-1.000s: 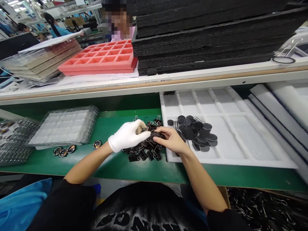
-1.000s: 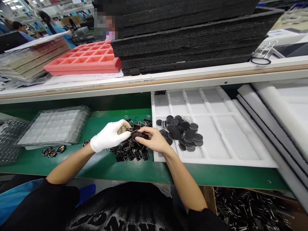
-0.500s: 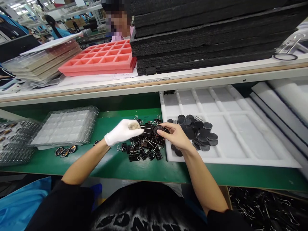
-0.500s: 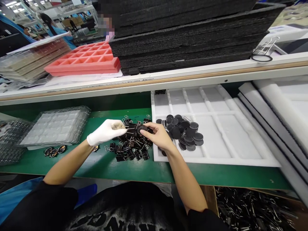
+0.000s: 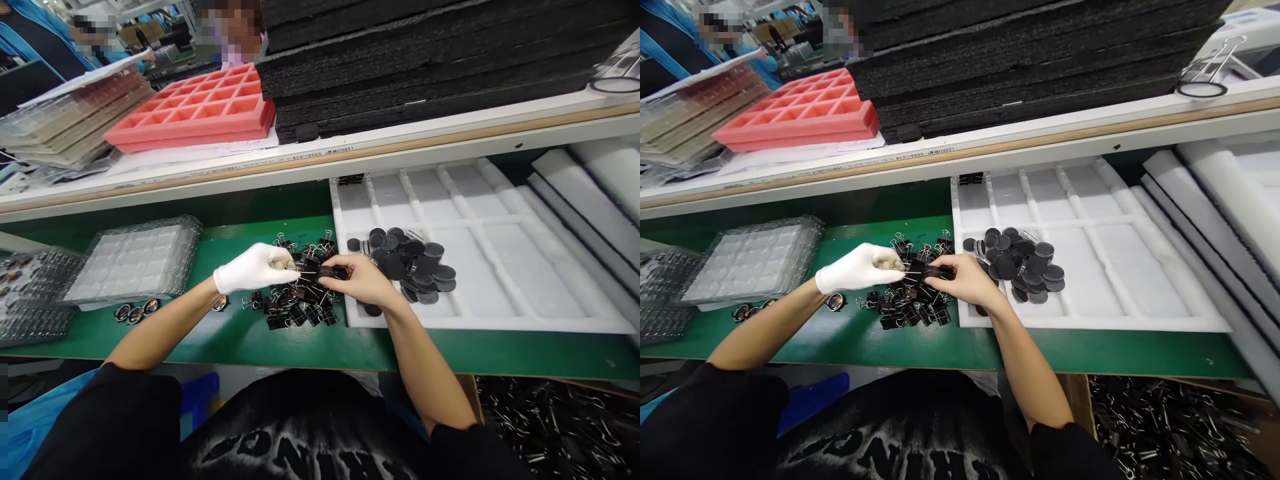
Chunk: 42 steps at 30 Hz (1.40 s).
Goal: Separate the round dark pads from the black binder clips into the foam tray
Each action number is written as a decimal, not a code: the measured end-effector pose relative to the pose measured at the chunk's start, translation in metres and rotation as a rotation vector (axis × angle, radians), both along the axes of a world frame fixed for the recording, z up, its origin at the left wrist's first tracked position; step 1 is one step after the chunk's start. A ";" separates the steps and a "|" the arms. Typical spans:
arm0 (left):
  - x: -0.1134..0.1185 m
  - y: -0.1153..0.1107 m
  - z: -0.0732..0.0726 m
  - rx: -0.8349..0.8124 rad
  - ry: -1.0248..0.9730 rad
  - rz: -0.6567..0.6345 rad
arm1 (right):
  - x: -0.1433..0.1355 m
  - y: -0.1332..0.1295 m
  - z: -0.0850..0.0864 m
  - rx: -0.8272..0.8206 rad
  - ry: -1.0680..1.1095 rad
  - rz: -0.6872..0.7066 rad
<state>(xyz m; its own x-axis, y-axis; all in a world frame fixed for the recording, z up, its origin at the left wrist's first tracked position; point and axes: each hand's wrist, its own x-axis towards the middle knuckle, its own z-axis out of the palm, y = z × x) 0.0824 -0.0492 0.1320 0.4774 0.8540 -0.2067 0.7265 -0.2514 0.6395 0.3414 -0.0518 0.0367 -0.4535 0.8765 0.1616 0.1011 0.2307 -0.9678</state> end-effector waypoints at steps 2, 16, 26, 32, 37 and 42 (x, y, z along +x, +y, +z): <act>0.002 0.002 0.000 -0.010 0.008 -0.014 | 0.000 0.000 0.001 -0.025 0.000 0.015; 0.012 0.011 0.010 -0.077 0.083 -0.040 | -0.004 0.002 0.003 -0.002 -0.005 -0.010; 0.057 0.061 -0.004 -0.370 -0.133 0.148 | -0.001 0.000 -0.001 0.604 -0.533 -0.471; 0.095 0.159 -0.029 -0.094 -0.323 0.261 | 0.014 0.007 0.004 0.550 -0.641 -0.854; 0.134 0.215 -0.056 0.452 0.026 0.181 | 0.023 0.007 0.001 0.457 -0.818 -0.799; 0.140 0.233 -0.074 0.561 0.140 0.220 | 0.021 0.007 0.000 0.335 -1.030 -0.572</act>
<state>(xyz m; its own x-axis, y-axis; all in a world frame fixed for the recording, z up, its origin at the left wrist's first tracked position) 0.2227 0.1839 0.0581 0.2784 0.9262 0.2542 0.8672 -0.3562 0.3480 0.3621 -0.0445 0.0371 -0.0658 0.9754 0.2104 0.9528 0.1240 -0.2772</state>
